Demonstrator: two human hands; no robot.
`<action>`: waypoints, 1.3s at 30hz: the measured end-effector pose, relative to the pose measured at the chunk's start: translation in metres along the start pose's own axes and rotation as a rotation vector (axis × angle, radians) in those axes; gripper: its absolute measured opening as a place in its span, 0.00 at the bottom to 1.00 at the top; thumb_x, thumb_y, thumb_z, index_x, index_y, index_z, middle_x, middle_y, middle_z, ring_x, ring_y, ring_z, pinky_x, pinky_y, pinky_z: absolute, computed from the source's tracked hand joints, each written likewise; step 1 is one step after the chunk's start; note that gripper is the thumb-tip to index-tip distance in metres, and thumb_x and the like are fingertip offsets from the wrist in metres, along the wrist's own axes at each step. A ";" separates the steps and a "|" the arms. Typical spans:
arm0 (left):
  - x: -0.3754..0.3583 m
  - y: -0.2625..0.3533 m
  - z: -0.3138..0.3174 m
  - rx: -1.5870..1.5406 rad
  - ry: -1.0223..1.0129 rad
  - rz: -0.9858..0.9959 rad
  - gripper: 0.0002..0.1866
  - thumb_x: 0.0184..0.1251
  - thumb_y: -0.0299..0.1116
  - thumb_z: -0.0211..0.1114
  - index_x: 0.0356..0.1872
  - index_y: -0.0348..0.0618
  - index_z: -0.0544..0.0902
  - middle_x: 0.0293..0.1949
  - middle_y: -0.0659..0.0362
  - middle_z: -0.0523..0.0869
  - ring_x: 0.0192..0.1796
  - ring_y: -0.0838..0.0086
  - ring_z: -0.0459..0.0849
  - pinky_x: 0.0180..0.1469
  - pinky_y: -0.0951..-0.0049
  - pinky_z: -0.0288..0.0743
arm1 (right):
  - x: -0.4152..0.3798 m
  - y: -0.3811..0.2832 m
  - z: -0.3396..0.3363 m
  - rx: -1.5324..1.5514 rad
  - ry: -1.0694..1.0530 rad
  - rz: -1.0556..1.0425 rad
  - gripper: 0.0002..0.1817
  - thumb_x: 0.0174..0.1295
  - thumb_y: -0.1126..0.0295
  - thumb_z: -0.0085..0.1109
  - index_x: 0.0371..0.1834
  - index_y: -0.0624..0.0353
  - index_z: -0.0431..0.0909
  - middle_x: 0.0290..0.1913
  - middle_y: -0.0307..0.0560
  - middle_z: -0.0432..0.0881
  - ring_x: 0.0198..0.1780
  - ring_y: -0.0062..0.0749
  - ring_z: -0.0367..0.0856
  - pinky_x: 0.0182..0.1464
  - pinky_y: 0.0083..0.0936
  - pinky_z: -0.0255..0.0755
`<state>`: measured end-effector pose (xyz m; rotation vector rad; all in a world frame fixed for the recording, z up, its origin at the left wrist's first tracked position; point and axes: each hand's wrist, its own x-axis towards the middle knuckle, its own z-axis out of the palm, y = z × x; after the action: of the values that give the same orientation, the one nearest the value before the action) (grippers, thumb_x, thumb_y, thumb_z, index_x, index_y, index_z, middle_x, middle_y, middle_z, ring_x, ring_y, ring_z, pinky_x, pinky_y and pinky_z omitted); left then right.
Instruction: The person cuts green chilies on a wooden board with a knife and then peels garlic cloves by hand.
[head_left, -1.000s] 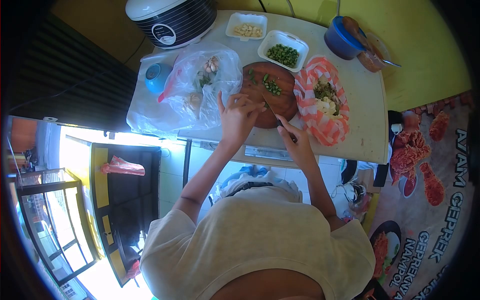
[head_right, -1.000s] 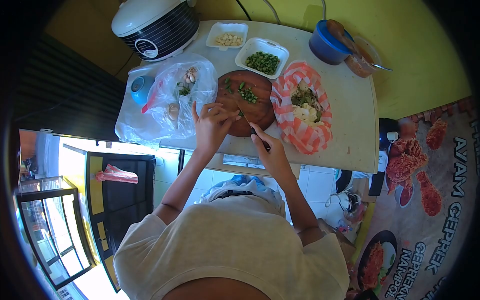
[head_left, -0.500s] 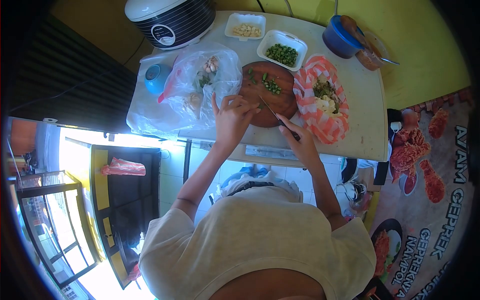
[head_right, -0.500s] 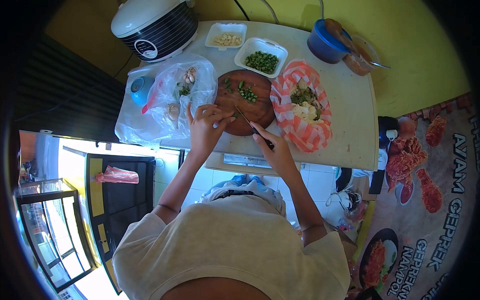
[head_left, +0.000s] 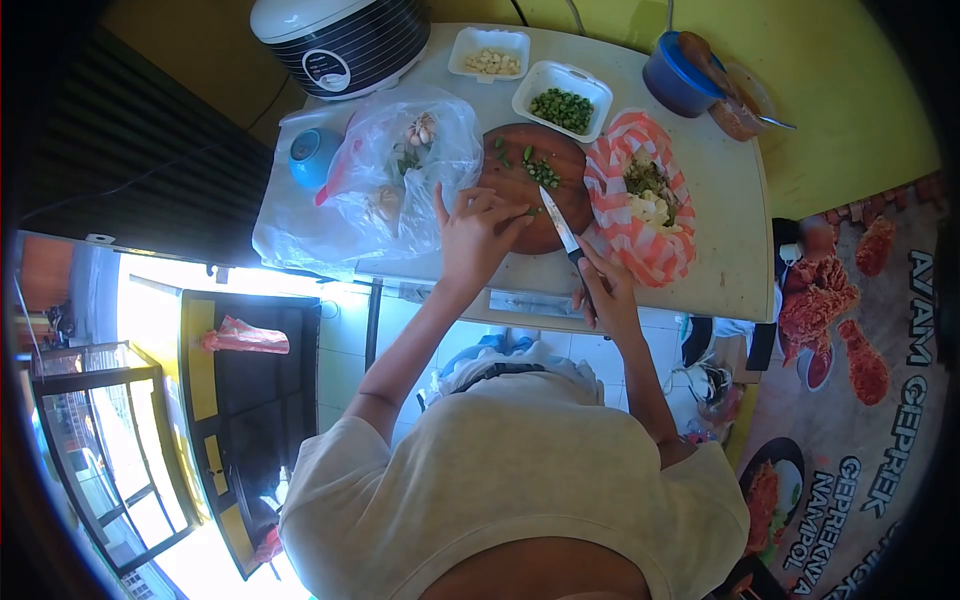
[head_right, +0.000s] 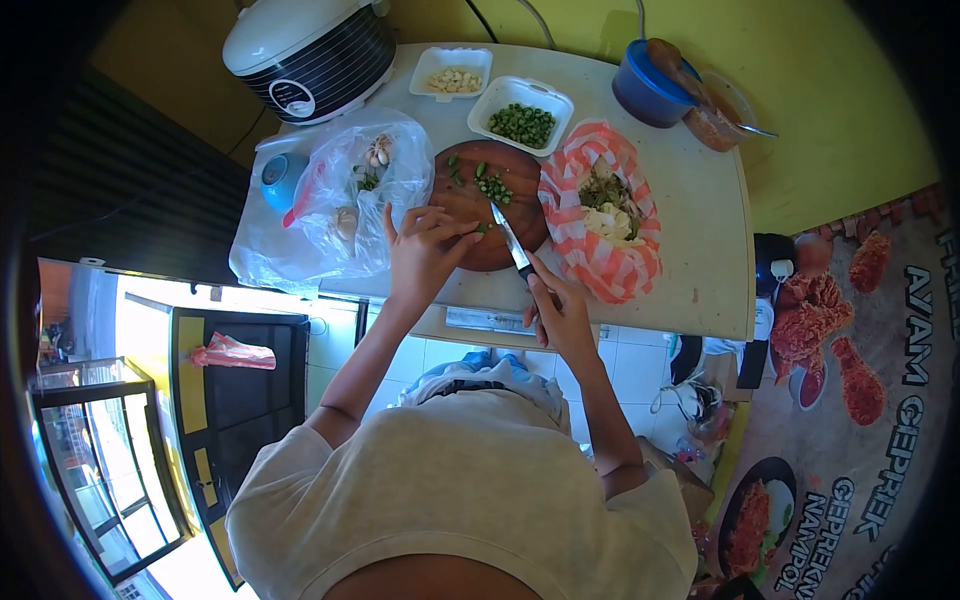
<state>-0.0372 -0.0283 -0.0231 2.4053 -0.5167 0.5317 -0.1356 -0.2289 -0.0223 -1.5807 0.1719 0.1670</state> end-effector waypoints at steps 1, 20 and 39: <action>0.001 0.001 0.001 -0.001 -0.001 0.001 0.08 0.55 0.42 0.75 0.36 0.58 0.92 0.33 0.70 0.86 0.55 0.73 0.79 0.75 0.38 0.42 | -0.002 0.002 0.001 0.001 -0.016 -0.005 0.24 0.77 0.59 0.48 0.73 0.51 0.67 0.18 0.39 0.75 0.12 0.13 0.65 0.13 0.13 0.59; 0.011 -0.001 0.000 -0.029 -0.008 0.002 0.09 0.55 0.40 0.75 0.37 0.53 0.92 0.39 0.64 0.87 0.55 0.68 0.80 0.75 0.40 0.45 | -0.010 0.000 0.003 0.358 -0.024 0.151 0.27 0.77 0.57 0.49 0.75 0.54 0.63 0.20 0.41 0.76 0.11 0.15 0.64 0.13 0.15 0.59; 0.022 0.013 0.017 -0.050 -0.092 0.123 0.10 0.56 0.40 0.74 0.38 0.53 0.92 0.40 0.63 0.88 0.58 0.69 0.80 0.75 0.40 0.42 | 0.012 -0.015 -0.040 -0.384 0.541 -0.337 0.22 0.72 0.71 0.53 0.69 0.52 0.73 0.35 0.38 0.80 0.31 0.15 0.66 0.36 0.14 0.66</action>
<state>-0.0208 -0.0538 -0.0186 2.3695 -0.7136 0.4570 -0.1202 -0.2685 -0.0095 -1.9850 0.3020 -0.5246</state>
